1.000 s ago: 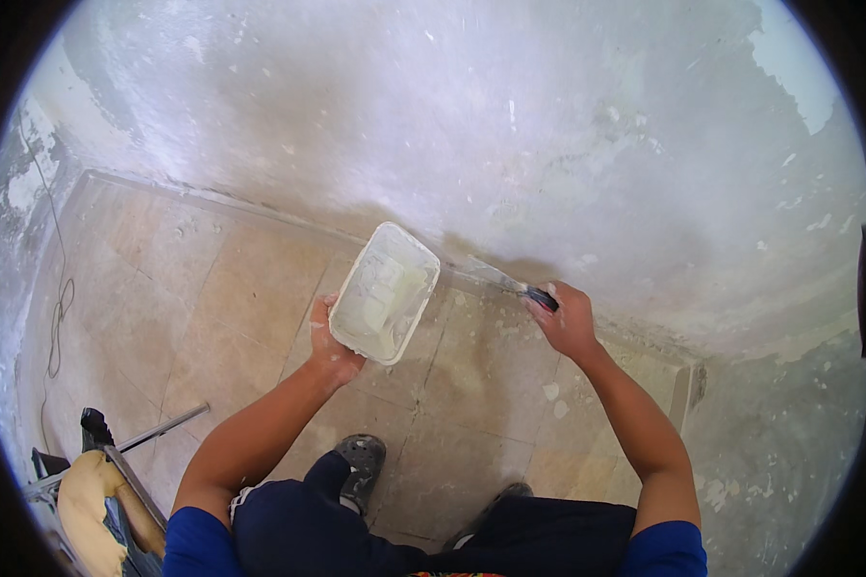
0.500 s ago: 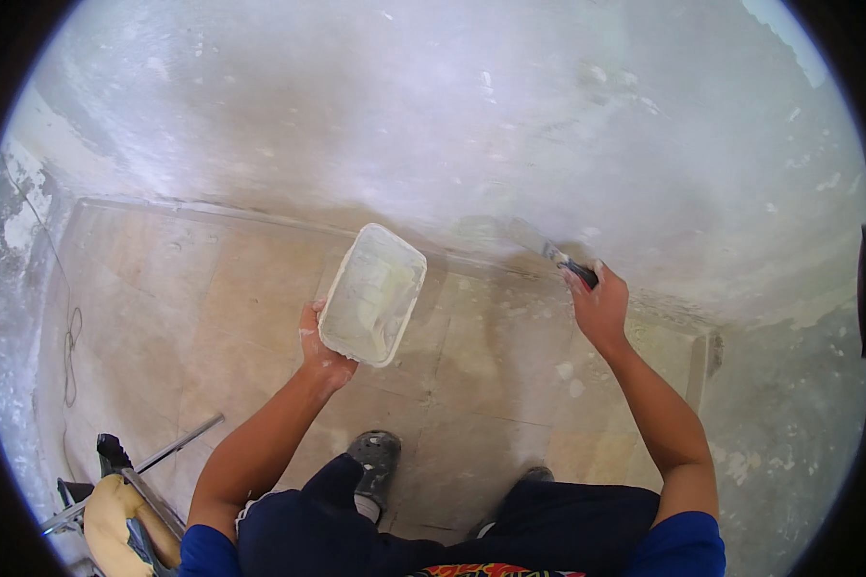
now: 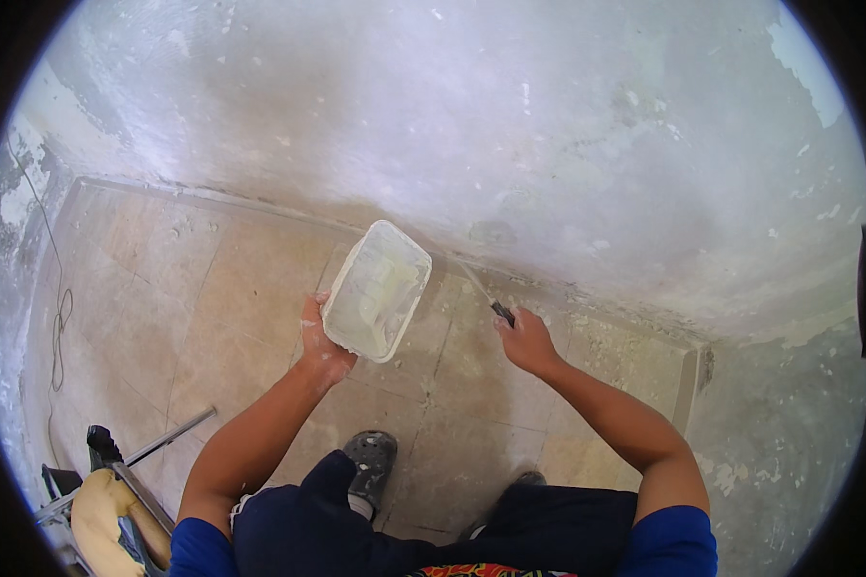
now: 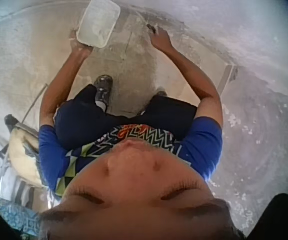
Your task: The person applies plaster to a wall. They use a putty knife to scoop plaster from a container and spread it across several sections of the interior wall surface.
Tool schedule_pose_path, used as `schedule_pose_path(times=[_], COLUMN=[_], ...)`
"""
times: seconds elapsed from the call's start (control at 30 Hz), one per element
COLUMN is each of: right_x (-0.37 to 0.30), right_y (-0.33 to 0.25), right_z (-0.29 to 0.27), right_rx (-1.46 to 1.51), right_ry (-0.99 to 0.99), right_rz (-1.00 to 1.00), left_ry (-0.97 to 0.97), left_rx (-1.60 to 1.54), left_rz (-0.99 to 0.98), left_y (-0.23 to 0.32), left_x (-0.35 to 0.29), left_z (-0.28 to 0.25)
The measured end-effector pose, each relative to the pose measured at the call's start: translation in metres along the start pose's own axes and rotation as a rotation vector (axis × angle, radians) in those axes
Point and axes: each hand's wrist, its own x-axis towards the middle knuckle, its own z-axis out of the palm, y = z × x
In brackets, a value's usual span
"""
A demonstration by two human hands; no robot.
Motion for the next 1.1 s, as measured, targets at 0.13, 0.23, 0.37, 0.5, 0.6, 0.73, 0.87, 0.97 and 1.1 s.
schedule_pose_path(times=[0.13, 0.23, 0.37, 0.5, 0.6, 0.73, 0.87, 0.97, 1.1], right_x=[0.022, 0.027, 0.019, 0.02, 0.004, -0.019, -0.047, -0.055, -0.045], right_y=[-0.035, -0.056, -0.075, -0.075, -0.098, -0.108, -0.121, -0.111, -0.1], right_z=[-0.008, -0.01, -0.005, -0.017, -0.042, -0.073, -0.085, -0.067, -0.047], right_rx=[0.634, 1.035, 1.148, 1.217, 1.199, 1.259, 1.224, 1.084, 1.086], right_ry=[-0.185, -0.321, -0.195, -0.134, -0.078, 0.008, 0.056, 0.084, -0.152], right_rz=[0.384, 0.581, 0.663, 0.589, 0.553, 0.473, 0.356, 0.295, 0.428], left_ry=[0.057, 0.059, 0.051, 0.02, 0.041, 0.018, 0.008, 0.011, 0.021], left_rx=[-0.011, 0.004, 0.013, 0.033, 0.061, 0.082, 0.062, 0.059, 0.069], left_rz=[0.003, 0.0, -0.022, -0.024, -0.037, -0.024, -0.013, -0.022, -0.007], left_y=[0.004, 0.002, -0.001, -0.009, -0.008, -0.008, -0.007, -0.008, -0.009], left_x=[-0.001, -0.002, -0.004, -0.003, -0.005, -0.002, 0.0, 0.001, -0.005], left_z=[-0.003, -0.003, 0.003, 0.001, 0.004, -0.001, -0.009, -0.004, 0.002])
